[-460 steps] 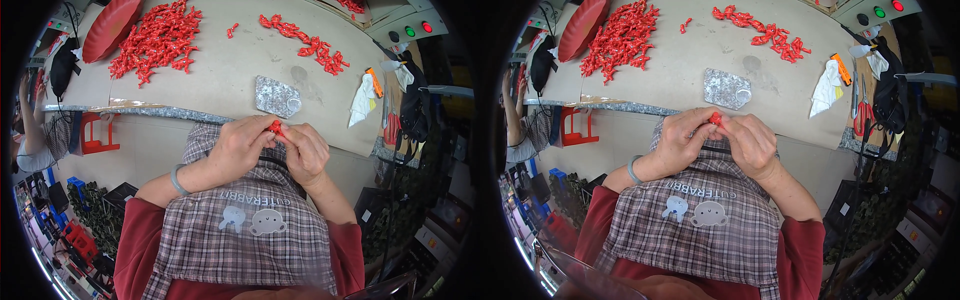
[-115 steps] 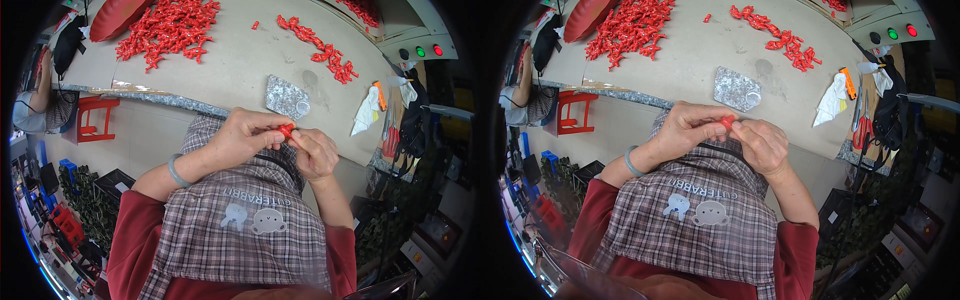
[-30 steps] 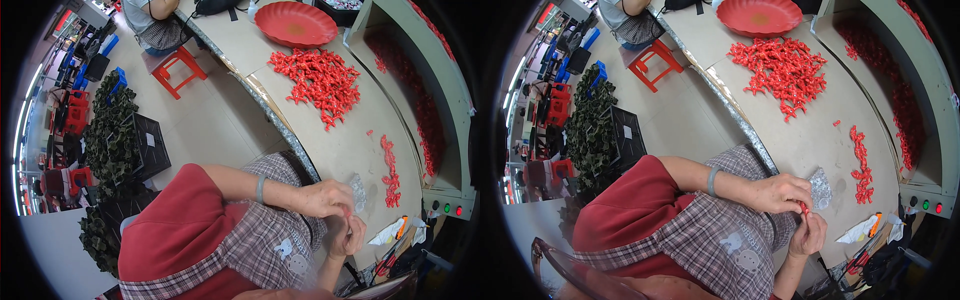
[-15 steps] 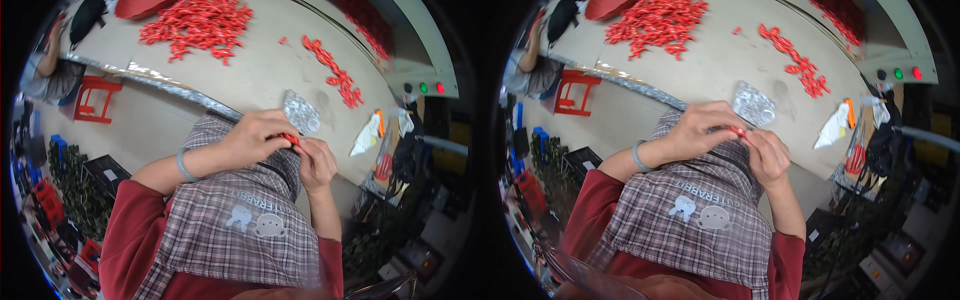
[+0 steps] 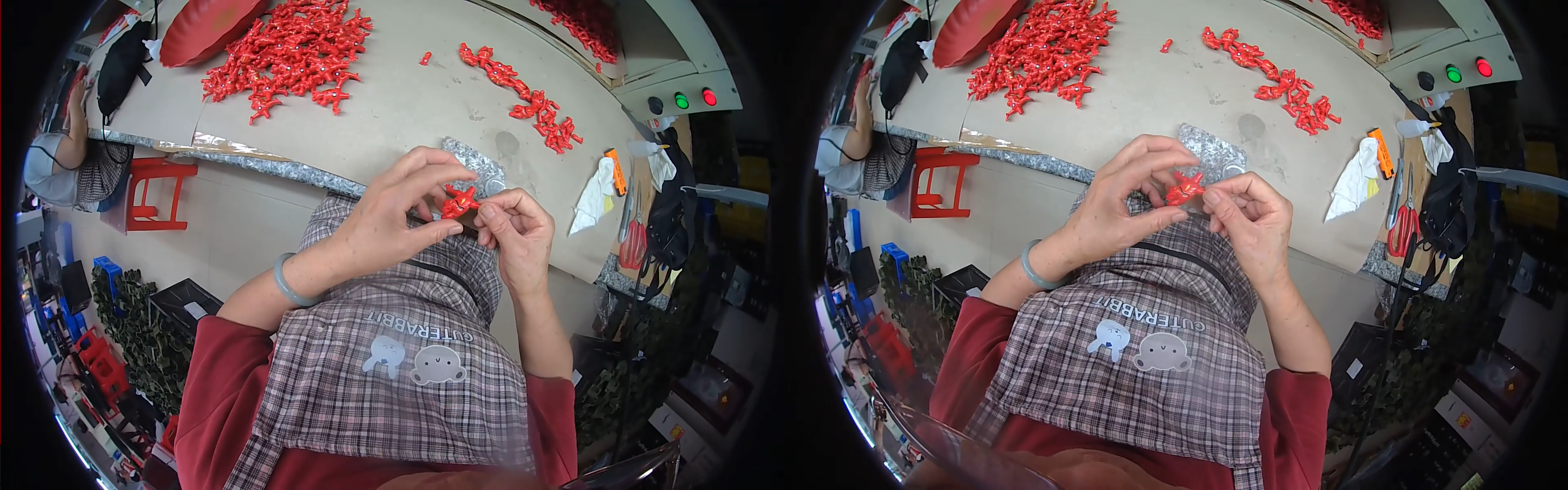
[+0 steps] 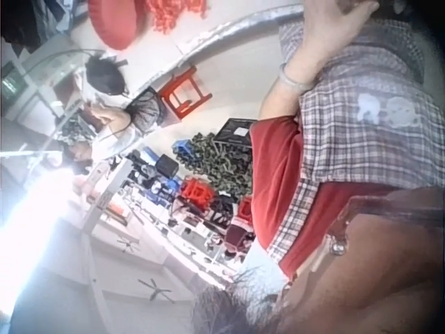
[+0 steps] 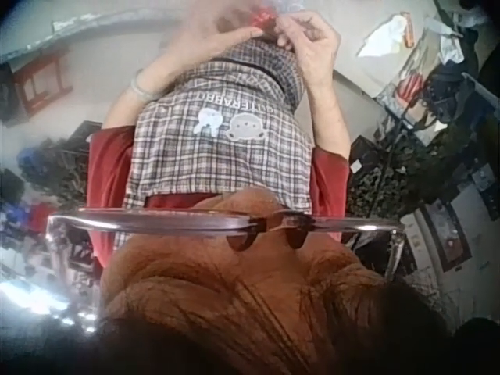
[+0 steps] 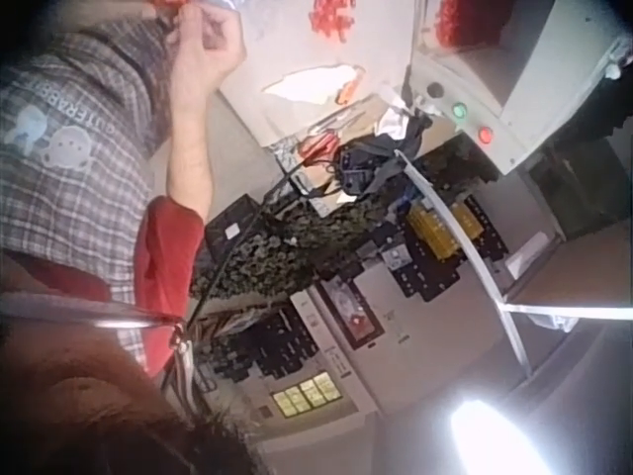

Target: The person assembles plastic toy figures by picking up parts from the table and attaching component pieces onto the toy bodies by hand.

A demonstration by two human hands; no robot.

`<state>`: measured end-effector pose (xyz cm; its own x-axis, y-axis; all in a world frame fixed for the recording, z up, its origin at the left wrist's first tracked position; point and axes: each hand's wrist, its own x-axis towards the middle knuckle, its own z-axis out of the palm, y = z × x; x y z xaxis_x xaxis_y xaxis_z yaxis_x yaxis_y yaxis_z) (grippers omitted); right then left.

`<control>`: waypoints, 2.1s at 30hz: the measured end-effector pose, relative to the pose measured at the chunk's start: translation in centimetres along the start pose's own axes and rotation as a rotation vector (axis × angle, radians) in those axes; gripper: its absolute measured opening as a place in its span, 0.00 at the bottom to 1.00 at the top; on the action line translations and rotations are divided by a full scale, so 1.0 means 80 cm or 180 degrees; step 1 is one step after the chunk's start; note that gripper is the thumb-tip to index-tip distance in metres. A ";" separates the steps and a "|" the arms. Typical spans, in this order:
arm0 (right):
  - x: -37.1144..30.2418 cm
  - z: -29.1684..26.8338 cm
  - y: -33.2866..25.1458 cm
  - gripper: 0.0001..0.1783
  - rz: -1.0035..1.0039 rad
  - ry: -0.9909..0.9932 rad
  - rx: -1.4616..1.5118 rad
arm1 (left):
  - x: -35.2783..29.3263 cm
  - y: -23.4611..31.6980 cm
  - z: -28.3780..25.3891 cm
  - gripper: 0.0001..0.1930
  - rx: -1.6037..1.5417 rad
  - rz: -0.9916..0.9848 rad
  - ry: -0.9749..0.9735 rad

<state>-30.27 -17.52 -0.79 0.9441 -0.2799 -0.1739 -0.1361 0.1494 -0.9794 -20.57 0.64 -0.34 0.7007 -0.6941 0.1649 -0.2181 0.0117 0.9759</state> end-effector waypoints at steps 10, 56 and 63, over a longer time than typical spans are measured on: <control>0.007 -0.002 -0.011 0.09 -0.0158 0.0110 0.0008 | -0.002 -0.014 0.000 0.13 -0.0215 -0.0050 0.0197; -0.058 -0.043 -0.030 0.09 -0.1788 0.1387 -0.1897 | 0.038 0.017 0.091 0.15 -0.0776 0.0186 -0.0197; -0.055 -0.034 -0.011 0.17 -0.1489 0.1531 -0.1024 | 0.039 0.022 0.095 0.15 0.0039 0.0585 -0.0204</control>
<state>-35.15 -18.99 0.58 0.6995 -0.6414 0.3150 0.0970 -0.3515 -0.9311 -23.95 -7.00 0.80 0.6038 -0.7255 0.3303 -0.3468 0.1339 0.9283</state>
